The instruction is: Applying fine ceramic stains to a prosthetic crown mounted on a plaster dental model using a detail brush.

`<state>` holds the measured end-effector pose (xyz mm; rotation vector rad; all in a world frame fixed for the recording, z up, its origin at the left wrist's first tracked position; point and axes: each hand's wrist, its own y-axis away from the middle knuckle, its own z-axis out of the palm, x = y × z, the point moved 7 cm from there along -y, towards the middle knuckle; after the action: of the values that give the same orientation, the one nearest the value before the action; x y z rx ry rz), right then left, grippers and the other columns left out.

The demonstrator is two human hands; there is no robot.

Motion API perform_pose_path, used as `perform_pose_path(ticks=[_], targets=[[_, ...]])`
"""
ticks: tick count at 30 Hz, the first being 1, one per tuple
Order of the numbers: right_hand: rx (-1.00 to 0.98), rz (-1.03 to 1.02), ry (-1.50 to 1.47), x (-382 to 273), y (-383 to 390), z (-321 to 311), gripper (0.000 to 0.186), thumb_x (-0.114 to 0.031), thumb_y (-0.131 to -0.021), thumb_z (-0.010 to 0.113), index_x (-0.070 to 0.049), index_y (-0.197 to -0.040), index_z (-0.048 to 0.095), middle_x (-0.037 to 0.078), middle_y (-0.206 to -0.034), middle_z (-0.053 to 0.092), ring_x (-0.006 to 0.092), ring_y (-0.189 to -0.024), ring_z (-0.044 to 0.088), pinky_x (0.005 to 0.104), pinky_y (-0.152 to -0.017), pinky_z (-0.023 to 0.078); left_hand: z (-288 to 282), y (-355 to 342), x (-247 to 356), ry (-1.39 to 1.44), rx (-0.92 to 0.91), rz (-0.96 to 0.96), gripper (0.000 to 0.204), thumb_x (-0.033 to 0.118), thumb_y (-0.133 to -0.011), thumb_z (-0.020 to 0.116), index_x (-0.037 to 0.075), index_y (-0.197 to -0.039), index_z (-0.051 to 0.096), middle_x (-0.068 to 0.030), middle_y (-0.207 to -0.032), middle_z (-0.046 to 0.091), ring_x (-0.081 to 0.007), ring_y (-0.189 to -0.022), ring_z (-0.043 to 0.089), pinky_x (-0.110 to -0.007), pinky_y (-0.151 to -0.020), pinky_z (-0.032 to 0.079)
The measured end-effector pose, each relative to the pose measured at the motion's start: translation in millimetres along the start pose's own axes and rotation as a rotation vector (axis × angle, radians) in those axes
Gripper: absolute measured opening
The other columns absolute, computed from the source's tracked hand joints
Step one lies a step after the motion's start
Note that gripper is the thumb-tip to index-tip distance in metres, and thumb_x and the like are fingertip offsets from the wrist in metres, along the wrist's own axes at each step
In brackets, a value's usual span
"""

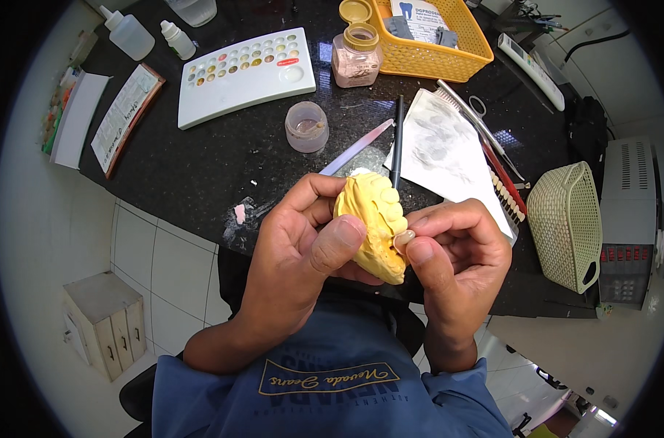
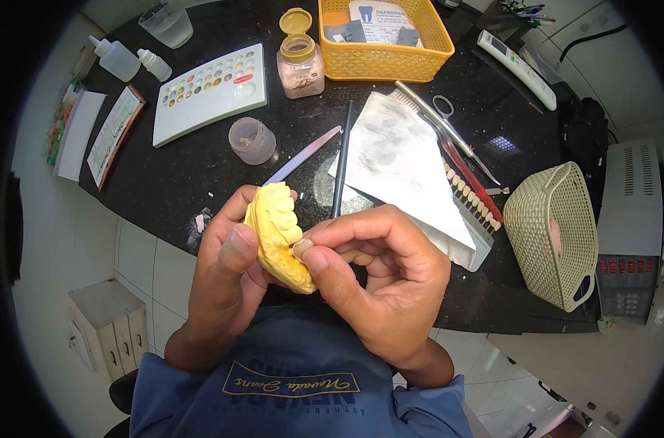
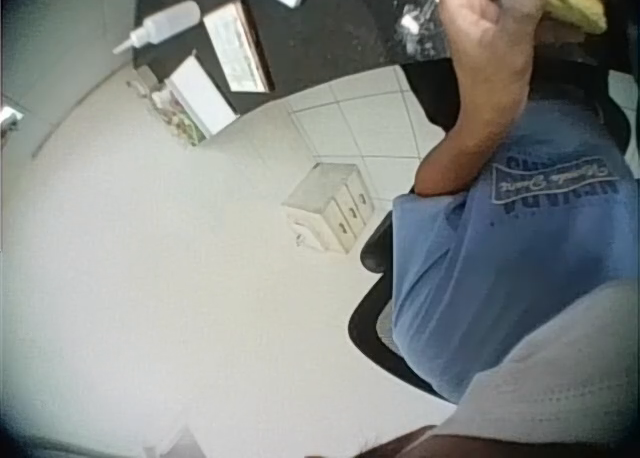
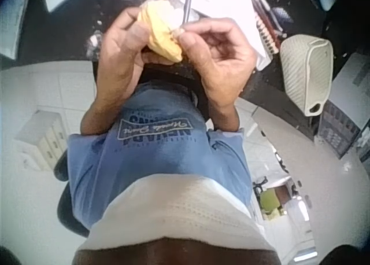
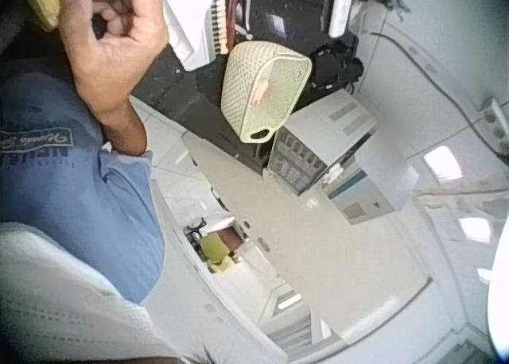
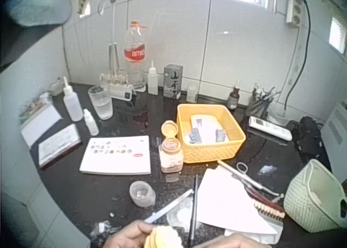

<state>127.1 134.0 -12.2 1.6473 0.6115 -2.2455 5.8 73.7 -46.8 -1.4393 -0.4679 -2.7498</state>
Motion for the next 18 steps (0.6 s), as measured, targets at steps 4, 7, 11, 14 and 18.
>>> perform_pose_path(ticks=[4, 7, 11, 14, 18], targets=[[0.007, -0.003, -0.007, 0, 0, 0, 0.015, 0.008, -0.079, 0.064, 0.007, -0.093, 0.057, 0.016, -0.09, 0.065, 0.0152, -0.083, 0.065, 0.0247, -0.076, 0.054, 0, -1, 0, 0.003, 0.002, 0.003, 0.063, 0.047, -0.084, 0.062, -0.001, -0.119, 0.04, -0.0097, -0.104, 0.056, -0.0152, -0.094, 0.061, -0.03, -0.08, 0.054], [0.0, -0.003, 0.001, 1, 0, -1, 0.014, 0.008, -0.08, 0.063, 0.007, -0.093, 0.057, 0.017, -0.09, 0.065, 0.0153, -0.083, 0.065, 0.0248, -0.075, 0.054, 0, 0, 0, 0.006, 0.0, 0.003, 0.063, 0.047, -0.085, 0.062, -0.001, -0.119, 0.04, -0.0098, -0.105, 0.056, -0.0154, -0.095, 0.062, -0.03, -0.08, 0.054], [0.039, -0.02, -0.019, -2, 0, -5, 0.014, 0.007, -0.082, 0.062, 0.008, -0.094, 0.055, 0.017, -0.089, 0.065, 0.0154, -0.081, 0.065, 0.0249, -0.074, 0.054, 2, 0, 1, 0.015, 0.008, 0.003, 0.063, 0.047, -0.085, 0.061, -0.001, -0.12, 0.039, -0.01, -0.103, 0.056, -0.0156, -0.091, 0.062, -0.03, -0.079, 0.054], [0.058, 0.019, -0.072, -2, 0, -11, 0.014, 0.006, -0.083, 0.061, 0.008, -0.095, 0.054, 0.018, -0.088, 0.065, 0.016, -0.078, 0.066, 0.0251, -0.072, 0.055, 2, 4, 2, 0.046, 0.038, 0.003, 0.065, 0.047, -0.085, 0.062, -0.002, -0.121, 0.04, -0.01, -0.099, 0.056, -0.016, -0.086, 0.061, -0.03, -0.076, 0.052], [0.116, 0.043, -0.082, -2, -1, -17, 0.014, 0.006, -0.083, 0.061, 0.008, -0.095, 0.053, 0.018, -0.086, 0.065, 0.0174, -0.076, 0.067, 0.0258, -0.068, 0.056, -5, 8, 4, -0.023, 0.094, 0.076, 0.067, 0.045, -0.083, 0.063, -0.005, -0.121, 0.041, -0.0097, -0.092, 0.055, -0.0166, -0.084, 0.061, -0.029, -0.075, 0.051]])
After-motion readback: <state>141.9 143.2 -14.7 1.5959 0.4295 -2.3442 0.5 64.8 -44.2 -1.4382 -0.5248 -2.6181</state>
